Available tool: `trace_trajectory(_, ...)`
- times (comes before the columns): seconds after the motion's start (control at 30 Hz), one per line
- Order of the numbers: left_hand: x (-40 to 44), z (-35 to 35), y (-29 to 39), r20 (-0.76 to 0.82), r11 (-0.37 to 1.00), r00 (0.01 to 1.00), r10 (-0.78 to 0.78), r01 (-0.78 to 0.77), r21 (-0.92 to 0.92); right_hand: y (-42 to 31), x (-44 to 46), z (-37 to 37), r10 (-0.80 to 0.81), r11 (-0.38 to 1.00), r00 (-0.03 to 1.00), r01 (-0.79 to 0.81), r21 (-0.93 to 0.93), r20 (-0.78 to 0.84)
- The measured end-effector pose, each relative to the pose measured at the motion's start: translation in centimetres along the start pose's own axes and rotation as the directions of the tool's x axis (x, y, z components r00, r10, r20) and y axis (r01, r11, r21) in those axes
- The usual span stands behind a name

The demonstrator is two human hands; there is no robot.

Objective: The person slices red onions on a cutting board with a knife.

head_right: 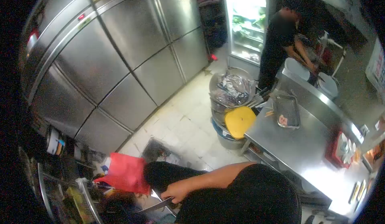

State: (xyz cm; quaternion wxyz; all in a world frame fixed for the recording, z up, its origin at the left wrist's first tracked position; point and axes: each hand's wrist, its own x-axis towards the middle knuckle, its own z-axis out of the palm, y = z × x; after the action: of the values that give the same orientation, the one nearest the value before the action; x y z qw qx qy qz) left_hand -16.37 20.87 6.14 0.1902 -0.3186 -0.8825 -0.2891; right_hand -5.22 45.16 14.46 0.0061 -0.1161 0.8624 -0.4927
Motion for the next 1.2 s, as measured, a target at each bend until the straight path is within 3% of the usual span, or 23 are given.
trace_trajectory(0.27,2.4,1.0,1.7,0.045,0.988,0.992,0.121,-0.116,-0.100,-1.7,-1.9,-0.5,0.061,0.998,0.998,-0.060,0.013,-0.024)
trace_trajectory(0.33,2.3,1.1,1.8,0.053,0.987,0.991,0.121,-0.115,-0.117,-3.5,-2.1,-1.9,0.138,0.990,0.990,-0.139,0.021,0.044)
trace_trajectory(0.43,2.1,1.2,1.8,0.057,0.987,0.993,0.108,-0.100,-0.130,-2.0,-2.2,-1.1,0.050,0.996,0.998,-0.048,-0.074,0.024)
trace_trajectory(0.83,1.1,1.2,0.6,0.072,0.988,0.991,0.110,-0.102,-0.115,-3.2,-3.6,-0.8,0.098,0.992,0.995,-0.096,-0.087,0.013)
trace_trajectory(0.97,0.5,0.8,-0.3,0.074,0.991,0.992,0.100,-0.092,-0.097,-1.9,-2.9,-0.2,0.042,0.996,0.999,-0.039,-0.080,0.030)
trace_trajectory(1.13,-1.7,0.1,-3.3,0.066,0.997,0.997,0.051,-0.047,-0.054,-2.3,-2.5,-0.5,0.050,0.996,0.996,-0.043,-0.083,0.076)
trace_trajectory(1.2,-3.9,-0.4,-6.2,0.066,0.999,0.997,0.033,-0.031,-0.034,-4.7,-3.1,-2.3,0.136,0.988,0.989,-0.131,-0.077,0.063)
